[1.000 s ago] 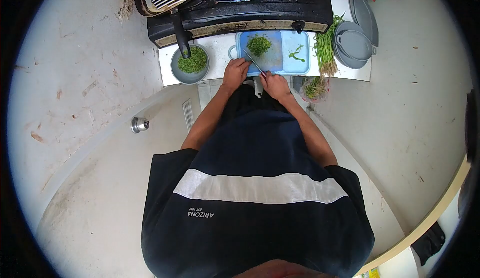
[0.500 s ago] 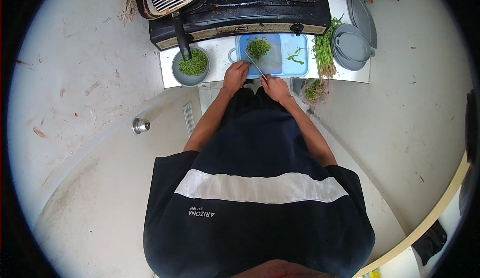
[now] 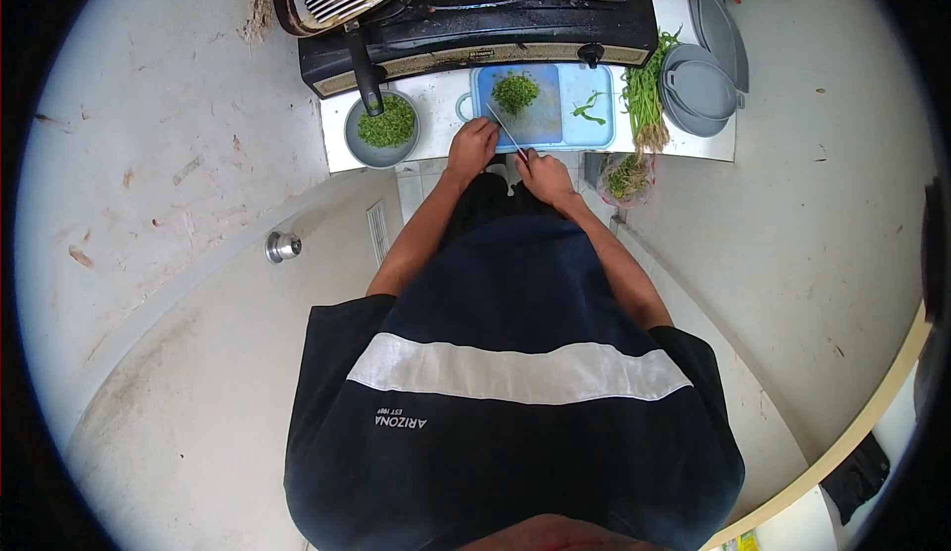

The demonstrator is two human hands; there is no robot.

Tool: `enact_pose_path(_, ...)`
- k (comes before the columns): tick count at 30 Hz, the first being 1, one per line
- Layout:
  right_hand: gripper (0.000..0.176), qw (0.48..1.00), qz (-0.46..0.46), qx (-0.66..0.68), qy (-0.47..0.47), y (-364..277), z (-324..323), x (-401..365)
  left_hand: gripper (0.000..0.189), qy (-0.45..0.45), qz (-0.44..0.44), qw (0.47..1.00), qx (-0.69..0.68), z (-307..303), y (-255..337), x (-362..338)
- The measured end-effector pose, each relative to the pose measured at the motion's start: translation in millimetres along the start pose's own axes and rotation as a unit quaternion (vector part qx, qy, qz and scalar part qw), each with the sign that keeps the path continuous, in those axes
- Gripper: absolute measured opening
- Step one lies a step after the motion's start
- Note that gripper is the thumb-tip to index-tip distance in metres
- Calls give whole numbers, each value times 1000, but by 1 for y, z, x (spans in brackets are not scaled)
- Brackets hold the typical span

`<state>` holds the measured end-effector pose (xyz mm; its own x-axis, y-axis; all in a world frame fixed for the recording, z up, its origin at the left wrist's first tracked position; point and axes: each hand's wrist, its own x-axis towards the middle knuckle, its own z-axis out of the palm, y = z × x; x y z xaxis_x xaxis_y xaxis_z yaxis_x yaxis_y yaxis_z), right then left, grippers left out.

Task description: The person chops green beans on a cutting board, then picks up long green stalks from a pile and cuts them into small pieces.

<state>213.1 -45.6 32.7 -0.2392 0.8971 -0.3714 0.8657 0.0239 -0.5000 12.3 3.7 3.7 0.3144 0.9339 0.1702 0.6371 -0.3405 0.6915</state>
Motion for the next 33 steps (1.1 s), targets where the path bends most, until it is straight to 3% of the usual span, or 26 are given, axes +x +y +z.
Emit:
enact_pose_path(9,47,999,14,-21,38,-7,8,16,11,-1,-5,1000,-7,-1,-1,0)
enact_pose_path(22,48,999,34,-21,-2,4,-3,-3,12,58,-43,996,-48,5,4,-2)
enact_pose_path(33,45,1000,17,10,-3,5,-10,-6,11,24,-32,998,-38,1,1,-3)
